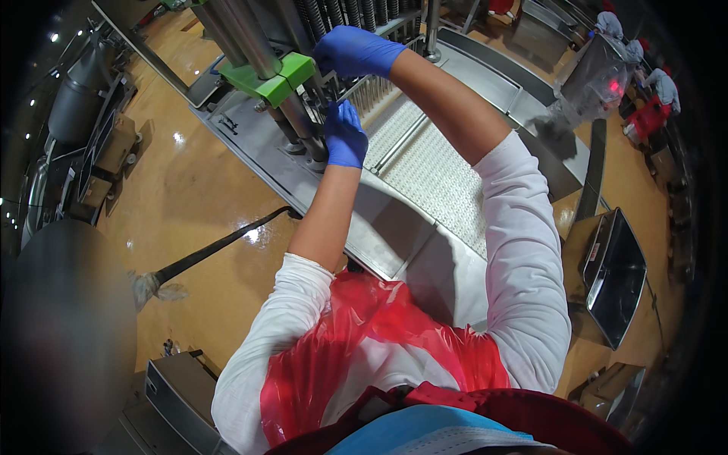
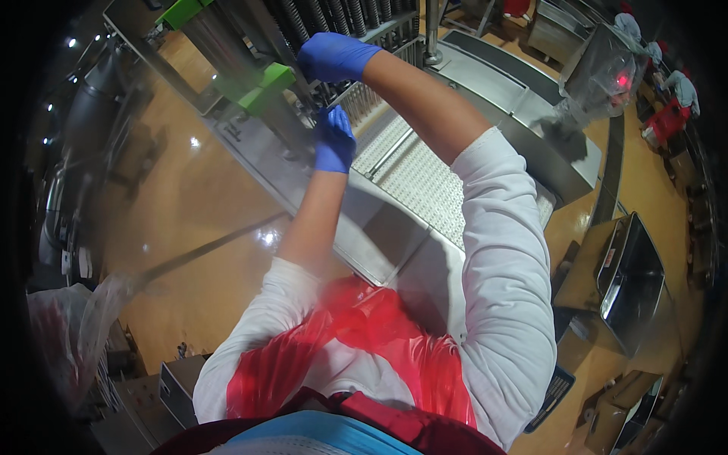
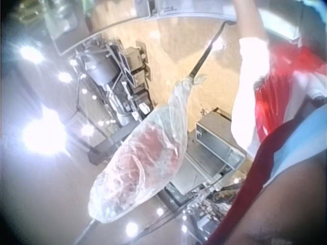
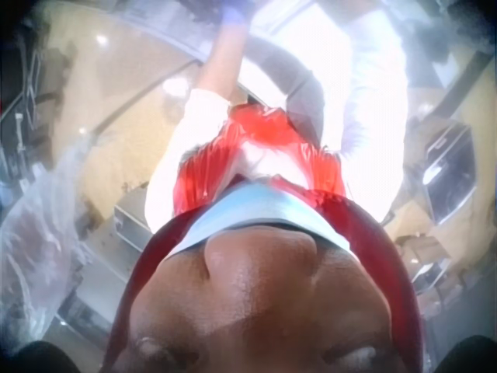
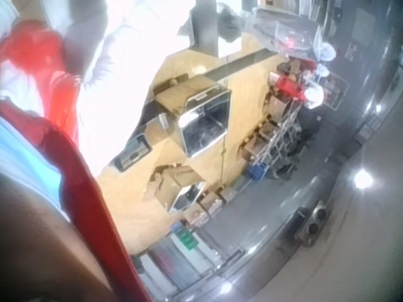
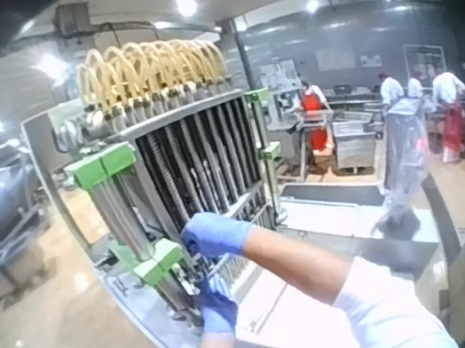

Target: The person walks through a commercial kitchen and approaches a stainless steel machine. They use a small metal tool to adjust or tighten components within the machine's internal mechanism, repeatedly inserting and turning the tool in various slots.

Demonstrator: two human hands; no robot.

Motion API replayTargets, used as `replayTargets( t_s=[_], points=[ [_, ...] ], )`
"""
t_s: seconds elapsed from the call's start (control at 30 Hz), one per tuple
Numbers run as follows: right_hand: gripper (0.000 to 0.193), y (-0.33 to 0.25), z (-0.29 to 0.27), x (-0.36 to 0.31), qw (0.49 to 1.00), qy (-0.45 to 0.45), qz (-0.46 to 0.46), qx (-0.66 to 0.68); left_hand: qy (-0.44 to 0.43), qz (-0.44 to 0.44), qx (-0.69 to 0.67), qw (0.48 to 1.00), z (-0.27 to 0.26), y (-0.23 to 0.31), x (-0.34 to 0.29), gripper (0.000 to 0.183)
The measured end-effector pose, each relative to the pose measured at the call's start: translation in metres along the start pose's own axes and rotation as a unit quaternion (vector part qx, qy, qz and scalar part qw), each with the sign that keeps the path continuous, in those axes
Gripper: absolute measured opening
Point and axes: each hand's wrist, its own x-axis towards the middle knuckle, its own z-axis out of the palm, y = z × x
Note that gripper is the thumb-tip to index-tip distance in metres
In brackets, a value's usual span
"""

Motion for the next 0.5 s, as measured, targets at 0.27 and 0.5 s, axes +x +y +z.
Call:
replayTargets(
  t_s=[0.27, 0.5],
  points=[
    [0.019, -0.006, 0.002, 0.0, 0.995, 0.066, 0.057, 0.042, 0.009, 0.014, -0.017, 1.0, -0.007, -0.003, 0.007, 0.038],
    [0.02, -0.004, -0.004, -0.003, 0.999, -0.003, 0.037, 0.035, 0.015, 0.0, -0.006, 1.0, -0.003, -0.001, 0.004, 0.046]
  ],
)
